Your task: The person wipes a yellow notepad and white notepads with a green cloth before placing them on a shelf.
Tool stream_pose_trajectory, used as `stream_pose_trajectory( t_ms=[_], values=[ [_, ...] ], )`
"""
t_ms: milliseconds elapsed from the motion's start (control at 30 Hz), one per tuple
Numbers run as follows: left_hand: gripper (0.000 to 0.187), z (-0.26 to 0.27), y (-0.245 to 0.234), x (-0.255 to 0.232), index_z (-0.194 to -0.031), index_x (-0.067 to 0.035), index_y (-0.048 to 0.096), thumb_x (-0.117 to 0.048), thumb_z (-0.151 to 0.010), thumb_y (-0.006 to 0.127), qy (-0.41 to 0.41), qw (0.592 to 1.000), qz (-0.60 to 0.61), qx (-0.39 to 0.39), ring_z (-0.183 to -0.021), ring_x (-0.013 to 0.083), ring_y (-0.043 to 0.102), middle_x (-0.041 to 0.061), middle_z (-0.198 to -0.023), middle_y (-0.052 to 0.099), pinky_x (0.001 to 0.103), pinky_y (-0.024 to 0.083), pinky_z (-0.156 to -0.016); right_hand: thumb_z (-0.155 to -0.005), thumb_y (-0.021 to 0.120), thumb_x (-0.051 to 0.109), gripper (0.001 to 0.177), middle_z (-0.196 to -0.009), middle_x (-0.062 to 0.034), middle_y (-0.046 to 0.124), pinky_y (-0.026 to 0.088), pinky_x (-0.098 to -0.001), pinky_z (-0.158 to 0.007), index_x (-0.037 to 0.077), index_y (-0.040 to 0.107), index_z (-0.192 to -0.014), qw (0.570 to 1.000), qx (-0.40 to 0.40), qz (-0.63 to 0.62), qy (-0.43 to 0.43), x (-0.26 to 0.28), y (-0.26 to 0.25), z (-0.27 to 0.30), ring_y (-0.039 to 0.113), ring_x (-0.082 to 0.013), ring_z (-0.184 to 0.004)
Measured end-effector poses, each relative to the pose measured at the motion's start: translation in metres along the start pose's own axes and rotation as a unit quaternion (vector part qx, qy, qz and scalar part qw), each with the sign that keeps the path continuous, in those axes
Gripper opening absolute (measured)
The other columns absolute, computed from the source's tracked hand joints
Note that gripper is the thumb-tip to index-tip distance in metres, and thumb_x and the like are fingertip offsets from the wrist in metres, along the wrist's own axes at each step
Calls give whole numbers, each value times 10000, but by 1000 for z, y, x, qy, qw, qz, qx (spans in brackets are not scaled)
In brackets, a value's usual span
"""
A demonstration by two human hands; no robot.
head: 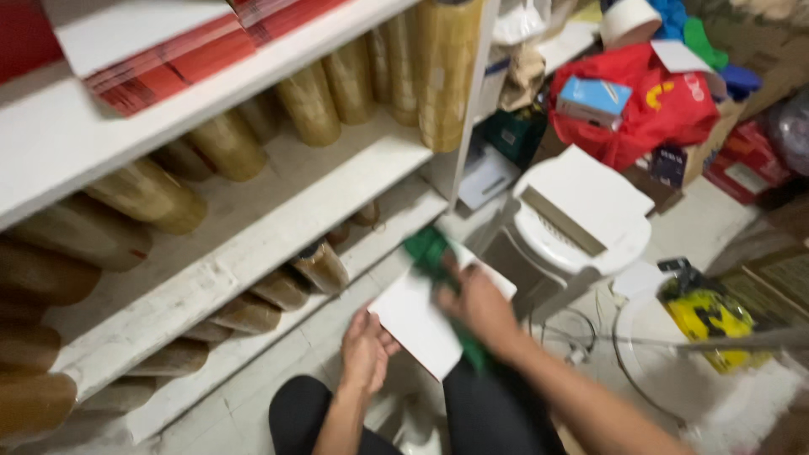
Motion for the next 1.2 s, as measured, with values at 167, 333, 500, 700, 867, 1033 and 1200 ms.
stream_pose_trajectory(
  t_ms=[167, 333, 500, 700, 867, 1033, 1200],
  values=[
    [467, 44, 39, -48, -1535, -57, 475, -89, -1071, 430, -39, 998, -37, -23, -1136, 415, 670, 299, -1355, 657, 537, 577, -871, -972, 476, 532, 729, -1254, -263, 546, 554, -535, -738, 183, 391, -1606, 989, 2, -36, 140, -21, -24, -18, 638, -486, -960],
    [435, 13, 24, -31, -1552, -233, 406, -222, -1135, 281, -58, 997, 13, 49, -1254, 461, 612, 231, -1414, 615, 680, 528, -964, -865, 695, 381, 729, -1230, -347, 568, 587, -655, -843, 175, 472, -1528, 995, 78, -37, -43, 46, -12, 33, 651, -572, -1079],
    [395, 4, 12, -15, -1499, -230, 446, -235, -1129, 306, -54, 998, -16, 34, -1194, 451, 659, 195, -1390, 650, 667, 562, -908, -915, 586, 551, 715, -1220, -273, 580, 594, -608, -868, 233, 458, -1543, 996, 72, -24, -36, 33, -6, 28, 664, -512, -1094],
    [384, 19, 25, -29, -1492, -158, 453, -216, -1125, 357, -40, 998, -31, 21, -1172, 457, 668, 209, -1369, 644, 642, 578, -902, -934, 629, 502, 696, -1261, -286, 586, 587, -587, -884, 196, 495, -1545, 996, -32, 17, 87, -24, -22, -15, 673, -489, -1136],
    [345, -6, 1, -5, -1426, -189, 514, -246, -1129, 348, -66, 998, -8, 23, -1147, 461, 682, 208, -1324, 679, 625, 585, -914, -930, 641, 457, 694, -1179, -270, 589, 614, -546, -820, 174, 474, -1541, 998, -1, 63, 27, 22, -17, 21, 702, -482, -1040],
    [392, 30, 31, -31, -1338, -13, 585, 34, -1000, 392, -34, 999, -15, -20, -1048, 380, 662, 276, -1213, 686, 537, 582, -814, -992, 444, 622, 740, -1020, -215, 500, 424, -542, -496, 173, 399, -1579, 982, 40, 38, -181, 39, 22, 60, 549, -457, -682],
    [404, 30, 16, -23, -1420, -77, 551, -271, -1077, 463, -64, 997, -40, -22, -1066, 392, 705, 230, -1305, 707, 491, 556, -868, -934, 601, 484, 661, -1161, -230, 545, 574, -576, -751, 217, 473, -1524, 999, 4, 28, -16, 9, -11, 17, 647, -452, -943]
  ],
)
Point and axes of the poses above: each hand's wrist, its own z-axis away from the middle knuckle, its own y-axis out of the palm, x = y × z, the point moved 1 cm from there along -z, towards the middle knuckle
